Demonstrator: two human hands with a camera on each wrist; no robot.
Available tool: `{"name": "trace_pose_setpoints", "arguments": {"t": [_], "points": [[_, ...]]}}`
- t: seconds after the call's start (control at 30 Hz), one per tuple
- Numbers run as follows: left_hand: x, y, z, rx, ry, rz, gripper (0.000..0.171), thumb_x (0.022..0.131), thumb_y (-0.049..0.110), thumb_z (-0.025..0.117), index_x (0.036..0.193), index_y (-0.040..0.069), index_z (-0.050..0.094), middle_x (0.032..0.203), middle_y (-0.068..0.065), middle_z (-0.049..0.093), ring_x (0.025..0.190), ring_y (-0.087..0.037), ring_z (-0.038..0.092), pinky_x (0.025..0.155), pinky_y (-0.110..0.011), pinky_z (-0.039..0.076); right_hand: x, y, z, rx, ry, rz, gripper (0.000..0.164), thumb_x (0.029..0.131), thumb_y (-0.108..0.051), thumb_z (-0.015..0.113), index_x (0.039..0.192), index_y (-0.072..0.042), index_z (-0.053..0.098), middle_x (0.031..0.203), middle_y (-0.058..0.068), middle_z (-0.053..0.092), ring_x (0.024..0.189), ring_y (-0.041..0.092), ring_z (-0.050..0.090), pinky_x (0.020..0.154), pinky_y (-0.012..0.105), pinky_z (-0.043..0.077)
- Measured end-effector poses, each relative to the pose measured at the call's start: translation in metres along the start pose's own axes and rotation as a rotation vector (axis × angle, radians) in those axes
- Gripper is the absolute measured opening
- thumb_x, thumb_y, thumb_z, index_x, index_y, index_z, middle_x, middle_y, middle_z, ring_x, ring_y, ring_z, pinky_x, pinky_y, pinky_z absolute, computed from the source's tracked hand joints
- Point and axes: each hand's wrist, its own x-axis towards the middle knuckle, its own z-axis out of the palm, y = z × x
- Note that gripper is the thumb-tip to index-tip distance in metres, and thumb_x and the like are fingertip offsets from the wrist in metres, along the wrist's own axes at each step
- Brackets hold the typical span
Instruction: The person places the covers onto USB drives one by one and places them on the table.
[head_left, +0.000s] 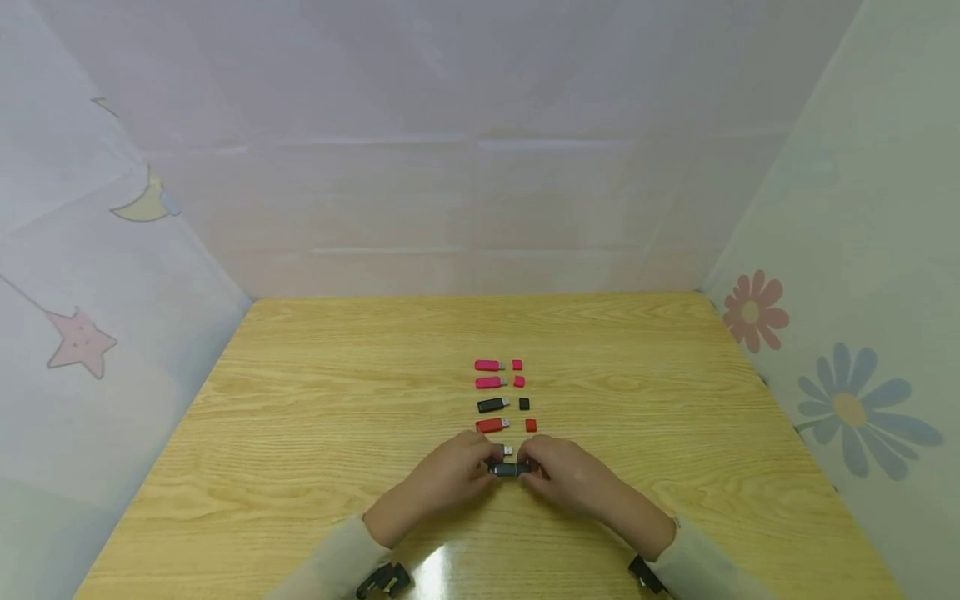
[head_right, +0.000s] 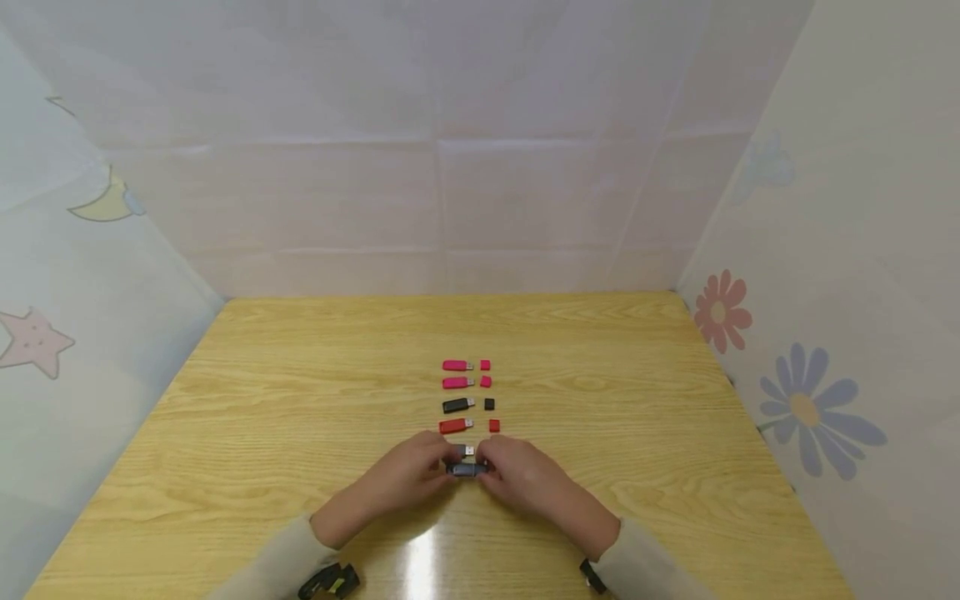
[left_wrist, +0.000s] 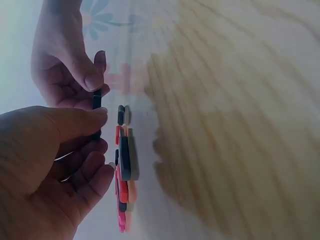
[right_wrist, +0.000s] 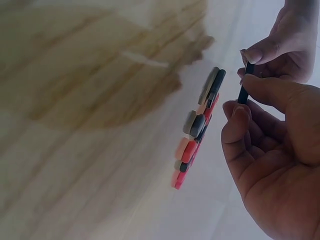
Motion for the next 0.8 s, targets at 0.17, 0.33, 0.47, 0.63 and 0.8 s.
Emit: {"name": "trace_pose_setpoints", "arguments": {"t": [0.17,0.33,0.47,0.63,0.8], "points": [[0.0009,-0.0012,0.0038,0.033,-0.017,0.021,0.013,0.089,0.014,0.079,0.102,0.015,0.074,0.097,0.007,0.067,0.096,-0.007,0.060,0.085,-0.022,0.051,-0.0002,0.0023,0.0036,-0.010,-0.015,-0.020,0.009,0.093,-0.017,0.075,0.097,-0.013,0.068,0.078,-0.012,0.054,0.066,0.002,0.048,0.057,0.022,0.043],[0.0005,-0.0003,0.0057,0.053,-0.022,0.022,0.012,0.088,0.017,0.080,0.099,0.013,0.075,0.096,0.006,0.067,0.093,-0.006,0.059,0.083,-0.020,0.051,0.0010,0.0044,0.0064,-0.031,-0.032,-0.022,0.009,0.093,-0.019,0.074,0.096,-0.014,0.067,0.077,-0.013,0.053,0.065,0.002,0.047,0.057,0.022,0.042],[0.0004,0.0017,0.0063,0.078,-0.018,0.034,0.013,0.088,0.018,0.081,0.098,0.012,0.076,0.095,0.005,0.068,0.092,-0.007,0.060,0.084,-0.020,0.051,0.0023,0.0056,0.0079,-0.041,-0.045,-0.024,0.009,0.094,-0.019,0.074,0.095,-0.015,0.066,0.076,-0.012,0.052,0.065,0.003,0.047,0.057,0.022,0.042],[-0.0001,0.0036,0.0071,0.115,-0.035,0.042,0.012,0.089,0.018,0.080,0.098,0.012,0.075,0.097,0.004,0.068,0.094,-0.009,0.061,0.086,-0.020,0.051,0.0030,0.0051,0.0091,-0.045,-0.063,-0.039,0.011,0.093,-0.016,0.074,0.092,-0.014,0.063,0.075,-0.011,0.051,0.064,0.003,0.046,0.056,0.022,0.041],[-0.0002,0.0049,0.0065,0.133,-0.058,0.043,0.011,0.089,0.019,0.079,0.098,0.013,0.075,0.095,0.005,0.067,0.092,-0.008,0.060,0.083,-0.019,0.051,0.0033,0.0038,0.0097,-0.053,-0.074,-0.037,0.013,0.092,-0.015,0.074,0.090,-0.014,0.062,0.075,-0.010,0.051,0.064,0.004,0.045,0.056,0.023,0.040]]}}
